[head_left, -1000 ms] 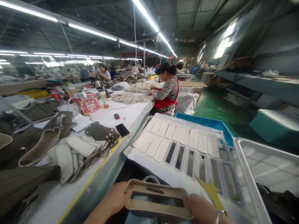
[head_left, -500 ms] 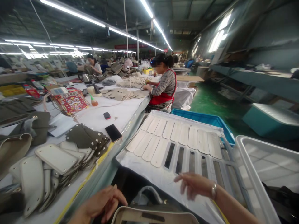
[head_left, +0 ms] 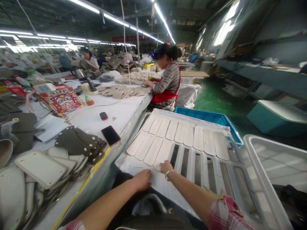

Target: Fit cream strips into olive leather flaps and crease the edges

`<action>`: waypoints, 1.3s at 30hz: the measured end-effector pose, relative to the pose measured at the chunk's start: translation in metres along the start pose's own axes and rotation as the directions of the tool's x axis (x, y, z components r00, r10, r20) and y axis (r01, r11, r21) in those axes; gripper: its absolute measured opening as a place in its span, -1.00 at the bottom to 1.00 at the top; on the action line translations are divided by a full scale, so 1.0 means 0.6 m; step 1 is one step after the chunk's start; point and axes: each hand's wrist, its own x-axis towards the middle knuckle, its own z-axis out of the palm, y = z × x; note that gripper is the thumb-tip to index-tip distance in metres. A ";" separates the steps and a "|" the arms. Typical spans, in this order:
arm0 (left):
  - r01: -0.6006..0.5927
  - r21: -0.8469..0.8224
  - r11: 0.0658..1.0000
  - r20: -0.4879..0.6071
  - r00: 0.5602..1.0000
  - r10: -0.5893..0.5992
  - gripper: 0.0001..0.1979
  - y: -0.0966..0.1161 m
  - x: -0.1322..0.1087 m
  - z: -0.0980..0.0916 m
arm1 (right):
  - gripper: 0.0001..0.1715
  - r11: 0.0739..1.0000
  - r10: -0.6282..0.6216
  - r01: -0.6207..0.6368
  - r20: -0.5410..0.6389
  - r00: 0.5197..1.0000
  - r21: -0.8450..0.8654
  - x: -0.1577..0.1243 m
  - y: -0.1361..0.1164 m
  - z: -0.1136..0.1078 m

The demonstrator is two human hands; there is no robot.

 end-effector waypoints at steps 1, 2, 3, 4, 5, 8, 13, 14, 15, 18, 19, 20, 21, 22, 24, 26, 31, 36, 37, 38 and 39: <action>0.011 0.015 1.000 0.016 1.000 -0.012 -0.56 -0.005 0.005 0.003 | -0.58 0.999 -0.018 0.017 -0.012 1.000 -0.044 -0.003 0.006 0.009; 0.019 0.030 0.999 0.030 0.999 -0.020 -0.57 -0.010 0.008 0.004 | -0.53 0.996 -0.039 0.037 -0.023 0.999 -0.079 -0.006 0.012 0.018; 0.023 0.043 0.999 0.043 0.999 -0.025 -0.58 -0.015 0.010 0.006 | -0.46 0.992 -0.065 0.061 -0.029 0.997 -0.114 -0.009 0.018 0.026; 0.023 0.054 0.998 0.054 0.998 -0.026 -0.60 -0.019 0.010 0.006 | -0.39 0.984 -0.095 0.090 -0.030 0.995 -0.155 -0.012 0.024 0.033; 0.018 0.064 0.998 0.065 0.998 -0.023 -0.61 -0.023 0.010 0.007 | -0.33 0.973 -0.127 0.120 -0.024 0.992 -0.198 -0.013 0.029 0.038; -0.016 0.094 0.995 0.093 0.996 0.007 -0.64 -0.028 0.005 0.004 | -0.41 0.925 -0.212 0.208 0.023 0.977 -0.318 -0.007 0.041 0.042; -0.063 0.131 0.989 0.120 0.992 0.047 -0.63 -0.029 -0.002 -0.002 | -0.61 0.824 -0.316 0.339 0.130 0.940 -0.454 0.015 0.047 0.029; -0.063 0.135 0.989 0.124 0.991 0.046 -0.63 -0.031 -0.001 -0.003 | -0.61 0.804 -0.327 0.363 0.161 0.931 -0.471 0.018 0.046 0.027; -0.061 0.138 0.989 0.127 0.991 0.043 -0.63 -0.032 0.000 -0.003 | -0.62 0.786 -0.331 0.383 0.193 0.924 -0.485 0.021 0.045 0.025; -0.050 0.146 0.988 0.136 0.990 0.030 -0.63 -0.036 0.005 -0.002 | -0.70 0.750 -0.317 0.417 0.275 0.908 -0.513 0.026 0.034 0.031; -0.049 0.148 0.988 0.139 0.990 0.028 -0.63 -0.036 0.007 -0.002 | -0.72 0.745 -0.308 0.419 0.289 0.906 -0.520 0.026 0.029 0.035; -0.049 0.151 0.987 0.143 0.989 0.027 -0.63 -0.036 0.008 -0.002 | -0.72 0.742 -0.296 0.412 0.293 0.909 -0.528 0.025 0.023 0.041; -0.050 0.155 0.987 0.148 0.989 0.027 -0.63 -0.035 0.008 -0.002 | -0.70 0.743 -0.280 0.396 0.286 0.916 -0.539 0.023 0.016 0.047; -0.052 0.159 0.986 0.152 0.988 0.028 -0.63 -0.034 0.008 -0.003 | -0.66 0.746 -0.259 0.369 0.270 0.927 -0.554 0.020 0.009 0.054; -0.056 0.173 0.983 0.158 0.987 0.028 -0.64 -0.030 0.007 -0.005 | -0.57 0.751 -0.207 0.301 0.224 0.952 -0.587 0.014 -0.002 0.065; -0.058 0.190 0.980 0.162 0.986 0.027 -0.63 -0.026 0.004 -0.006 | -0.51 0.753 -0.168 0.252 0.192 0.967 -0.608 0.009 -0.009 0.072; -0.070 0.223 0.972 0.172 0.985 0.032 -0.59 -0.020 0.006 -0.008 | -0.48 0.754 -0.171 0.257 0.197 0.965 -0.604 0.011 -0.005 0.071; -0.065 0.232 0.970 0.188 0.982 0.021 -0.50 -0.015 0.008 -0.011 | -0.46 0.744 -0.215 0.311 0.229 0.950 -0.592 0.018 0.006 0.068; -0.062 0.233 0.970 0.190 0.982 0.017 -0.49 -0.013 0.008 -0.013 | -0.46 0.739 -0.229 0.328 0.239 0.944 -0.588 0.019 0.008 0.067; -0.059 0.234 0.971 0.191 0.982 0.014 -0.48 -0.012 0.007 -0.014 | -0.45 0.734 -0.245 0.346 0.248 0.937 -0.584 0.019 0.009 0.066; -0.056 0.234 0.971 0.191 0.982 0.011 -0.46 -0.012 0.005 -0.014 | -0.45 0.729 -0.261 0.364 0.255 0.931 -0.580 0.018 0.010 0.064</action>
